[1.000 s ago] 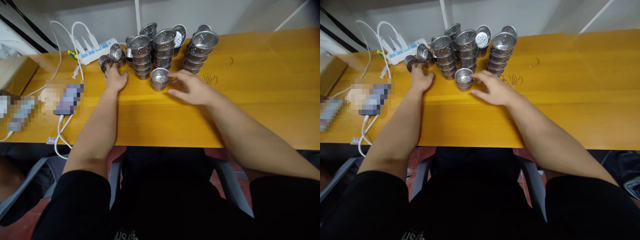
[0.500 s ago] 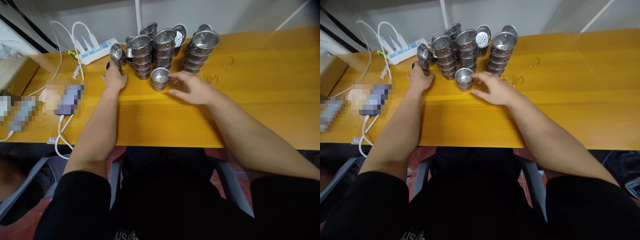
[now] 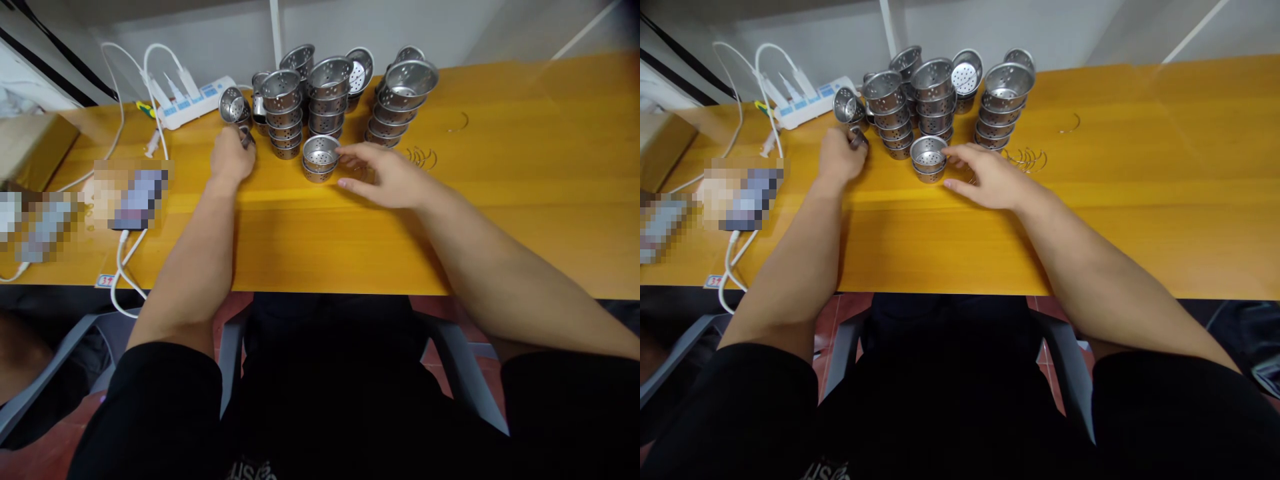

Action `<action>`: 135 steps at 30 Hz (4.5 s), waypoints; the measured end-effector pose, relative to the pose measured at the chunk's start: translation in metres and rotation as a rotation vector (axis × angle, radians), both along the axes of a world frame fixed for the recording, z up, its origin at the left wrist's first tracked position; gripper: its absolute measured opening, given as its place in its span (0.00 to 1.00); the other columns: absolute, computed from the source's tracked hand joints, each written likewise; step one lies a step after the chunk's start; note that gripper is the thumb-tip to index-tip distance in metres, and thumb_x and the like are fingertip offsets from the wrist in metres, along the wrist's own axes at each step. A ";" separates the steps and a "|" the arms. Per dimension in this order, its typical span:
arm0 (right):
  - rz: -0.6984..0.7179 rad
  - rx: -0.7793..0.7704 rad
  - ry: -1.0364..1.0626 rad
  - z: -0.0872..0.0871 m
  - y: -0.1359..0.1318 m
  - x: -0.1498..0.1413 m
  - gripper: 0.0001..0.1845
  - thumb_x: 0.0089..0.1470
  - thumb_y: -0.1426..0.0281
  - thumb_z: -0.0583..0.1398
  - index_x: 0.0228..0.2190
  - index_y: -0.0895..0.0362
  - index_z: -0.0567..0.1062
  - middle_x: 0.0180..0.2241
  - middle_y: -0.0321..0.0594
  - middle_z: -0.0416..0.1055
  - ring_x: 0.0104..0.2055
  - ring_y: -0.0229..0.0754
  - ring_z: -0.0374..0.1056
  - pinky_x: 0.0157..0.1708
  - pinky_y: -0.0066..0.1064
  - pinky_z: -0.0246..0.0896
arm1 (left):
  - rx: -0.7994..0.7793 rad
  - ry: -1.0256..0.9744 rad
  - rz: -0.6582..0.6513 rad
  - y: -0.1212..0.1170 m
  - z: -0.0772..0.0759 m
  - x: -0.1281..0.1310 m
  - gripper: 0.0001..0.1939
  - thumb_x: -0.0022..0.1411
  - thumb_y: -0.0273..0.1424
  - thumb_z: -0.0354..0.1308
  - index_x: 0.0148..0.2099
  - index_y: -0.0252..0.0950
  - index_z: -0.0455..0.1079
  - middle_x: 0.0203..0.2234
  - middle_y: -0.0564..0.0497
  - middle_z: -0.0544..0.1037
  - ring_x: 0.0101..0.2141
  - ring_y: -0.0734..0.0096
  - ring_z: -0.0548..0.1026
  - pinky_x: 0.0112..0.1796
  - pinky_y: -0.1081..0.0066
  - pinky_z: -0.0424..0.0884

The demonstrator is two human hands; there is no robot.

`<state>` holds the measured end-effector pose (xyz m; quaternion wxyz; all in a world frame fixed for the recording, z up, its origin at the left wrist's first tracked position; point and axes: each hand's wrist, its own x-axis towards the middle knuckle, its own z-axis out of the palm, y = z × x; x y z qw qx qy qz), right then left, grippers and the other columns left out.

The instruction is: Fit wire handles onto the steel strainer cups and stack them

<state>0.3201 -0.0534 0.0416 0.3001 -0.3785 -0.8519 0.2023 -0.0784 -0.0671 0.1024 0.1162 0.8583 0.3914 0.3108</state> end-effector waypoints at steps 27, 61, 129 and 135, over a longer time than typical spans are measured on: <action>-0.112 0.175 0.139 0.033 -0.023 -0.009 0.48 0.76 0.30 0.71 0.85 0.34 0.77 0.77 0.53 0.80 0.73 0.82 0.81 0.74 0.76 0.83 | 0.403 -0.236 -0.098 0.041 -0.048 0.097 0.22 0.91 0.58 0.54 0.56 0.50 0.79 0.51 0.40 0.78 0.53 0.41 0.81 0.57 0.41 0.81; -0.066 0.113 0.387 0.016 -0.012 -0.025 0.32 0.70 0.24 0.73 0.45 0.37 0.89 0.67 0.47 0.85 0.77 0.77 0.74 0.83 0.80 0.70 | 0.240 -0.132 -0.298 0.069 -0.080 0.099 0.49 0.76 0.36 0.69 0.91 0.53 0.55 0.84 0.39 0.70 0.86 0.35 0.71 0.86 0.33 0.75; -0.060 0.153 0.031 0.005 0.005 0.010 0.33 0.73 0.29 0.73 0.58 0.40 0.90 0.58 0.51 0.90 0.61 0.76 0.86 0.67 0.76 0.84 | 0.025 -0.420 -0.147 0.124 -0.143 0.082 0.50 0.81 0.68 0.71 0.89 0.51 0.61 0.80 0.32 0.82 0.75 0.39 0.86 0.77 0.35 0.84; -0.055 0.121 0.133 0.017 -0.011 -0.005 0.41 0.74 0.29 0.72 0.73 0.39 0.86 0.69 0.50 0.88 0.69 0.79 0.85 0.73 0.75 0.83 | 0.022 -0.385 -0.205 0.126 -0.147 0.082 0.56 0.77 0.74 0.71 0.88 0.48 0.61 0.79 0.30 0.82 0.76 0.38 0.86 0.82 0.34 0.79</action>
